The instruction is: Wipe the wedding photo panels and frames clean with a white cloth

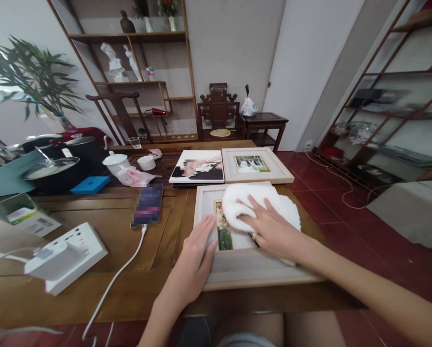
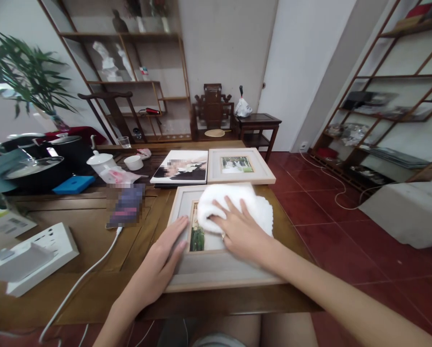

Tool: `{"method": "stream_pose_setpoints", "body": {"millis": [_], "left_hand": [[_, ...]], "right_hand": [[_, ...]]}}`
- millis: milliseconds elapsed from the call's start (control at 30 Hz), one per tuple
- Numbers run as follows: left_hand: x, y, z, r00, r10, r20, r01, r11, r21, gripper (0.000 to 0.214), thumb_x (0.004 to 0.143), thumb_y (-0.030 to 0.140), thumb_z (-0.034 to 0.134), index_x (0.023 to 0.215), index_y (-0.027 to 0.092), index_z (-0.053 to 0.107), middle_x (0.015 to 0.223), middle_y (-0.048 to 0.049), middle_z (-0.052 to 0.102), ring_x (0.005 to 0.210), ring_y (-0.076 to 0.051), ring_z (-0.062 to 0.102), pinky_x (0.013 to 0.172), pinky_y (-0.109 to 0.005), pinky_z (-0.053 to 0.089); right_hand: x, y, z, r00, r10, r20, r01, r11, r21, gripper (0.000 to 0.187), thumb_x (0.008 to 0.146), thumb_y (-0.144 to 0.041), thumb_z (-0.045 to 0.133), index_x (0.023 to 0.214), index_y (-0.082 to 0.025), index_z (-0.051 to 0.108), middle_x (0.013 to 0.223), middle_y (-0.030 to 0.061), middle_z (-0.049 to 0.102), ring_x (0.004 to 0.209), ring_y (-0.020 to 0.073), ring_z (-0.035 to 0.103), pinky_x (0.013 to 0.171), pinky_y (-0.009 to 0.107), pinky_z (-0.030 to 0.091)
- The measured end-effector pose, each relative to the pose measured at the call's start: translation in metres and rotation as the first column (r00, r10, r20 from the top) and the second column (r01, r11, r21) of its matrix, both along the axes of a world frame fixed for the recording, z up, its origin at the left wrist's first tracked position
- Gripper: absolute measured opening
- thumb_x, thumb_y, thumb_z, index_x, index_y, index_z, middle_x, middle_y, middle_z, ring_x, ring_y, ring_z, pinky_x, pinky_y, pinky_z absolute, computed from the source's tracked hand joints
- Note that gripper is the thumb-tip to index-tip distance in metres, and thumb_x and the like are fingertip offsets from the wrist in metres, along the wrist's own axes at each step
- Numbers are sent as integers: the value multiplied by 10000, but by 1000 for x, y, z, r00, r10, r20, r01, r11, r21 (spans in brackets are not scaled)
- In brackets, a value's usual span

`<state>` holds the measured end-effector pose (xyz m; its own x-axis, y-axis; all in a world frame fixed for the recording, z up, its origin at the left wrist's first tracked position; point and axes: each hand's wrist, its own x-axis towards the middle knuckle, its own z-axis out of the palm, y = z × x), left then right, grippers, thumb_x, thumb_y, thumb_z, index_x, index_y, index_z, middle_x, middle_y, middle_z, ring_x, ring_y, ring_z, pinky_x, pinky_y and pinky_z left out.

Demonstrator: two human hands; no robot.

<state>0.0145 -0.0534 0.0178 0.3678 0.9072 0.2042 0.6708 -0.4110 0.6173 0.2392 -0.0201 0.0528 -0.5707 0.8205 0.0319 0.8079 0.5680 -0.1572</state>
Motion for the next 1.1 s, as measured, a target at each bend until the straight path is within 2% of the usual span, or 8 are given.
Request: {"method": "stream_pose_setpoints", "body": {"millis": [167,300,500,600,700,833,933,1100], "left_hand": [[1,-3,1,989,84,123,-78,996,-50,597,974,346,276,1480,216,-14,1570,-84,68,1432,-221,84,1152,-467,140],[3,-4,2,983,93,158,-86,995,-51,635,978,356,256,1463,225,-131,1574,-83,-16,1434,-224,7,1153,-466,77],[2,-3,0,970,104,218,-94,994,-58,664,975,394,241,1444,228,-199,1570,-116,13,1433,-242,34,1142,-492,95],[0,-4,-2,967,85,239,-76,996,-46,643,970,416,242,1466,232,-124,1572,-100,2,1432,-253,25,1144,-488,92],[-1,-5,-2,969,67,237,-60,998,-36,618,969,415,242,1477,232,-59,1575,-74,-19,1432,-243,-1,1150,-472,82],[1,-4,-2,976,90,196,-85,996,-36,609,974,369,268,1475,243,-55,1574,-76,17,1434,-230,29,1151,-482,93],[2,-3,-2,985,86,149,-87,996,3,596,973,343,288,1478,247,-13,1571,-82,59,1434,-231,54,1150,-494,107],[2,-2,1,998,54,17,-55,998,20,510,967,324,304,1452,187,225,1560,-86,140,1431,-236,83,1147,-477,171]], "right_hand": [[-29,49,8,999,30,32,-33,996,85,637,717,-30,436,1343,-143,436,1534,152,137,1379,398,35,1033,677,147],[-56,57,8,990,118,71,-122,991,48,532,737,-59,476,1265,-89,527,1518,197,158,1371,421,5,1031,695,79],[-58,10,12,963,262,65,-259,964,-56,485,746,-75,484,1223,-49,563,1493,238,205,1371,407,49,1064,633,139],[-48,-21,18,932,361,22,-357,929,-96,419,758,-113,492,1153,-37,610,1491,237,209,1379,377,57,1095,583,131],[-36,-40,22,909,415,-35,-415,900,-135,415,743,-108,492,1136,-92,626,1494,187,245,1388,333,71,1108,561,127],[-12,-52,25,935,351,-48,-354,919,-176,559,673,-41,455,1200,-171,590,1508,88,252,1395,281,53,1120,550,105],[11,-61,26,977,213,-11,-211,955,-209,531,622,-21,444,1070,-208,661,1501,37,269,1395,273,73,1120,559,117],[54,-73,26,997,64,32,-57,982,-180,567,607,-4,441,1041,-288,670,1489,-43,280,1392,282,92,1114,584,142]]}}
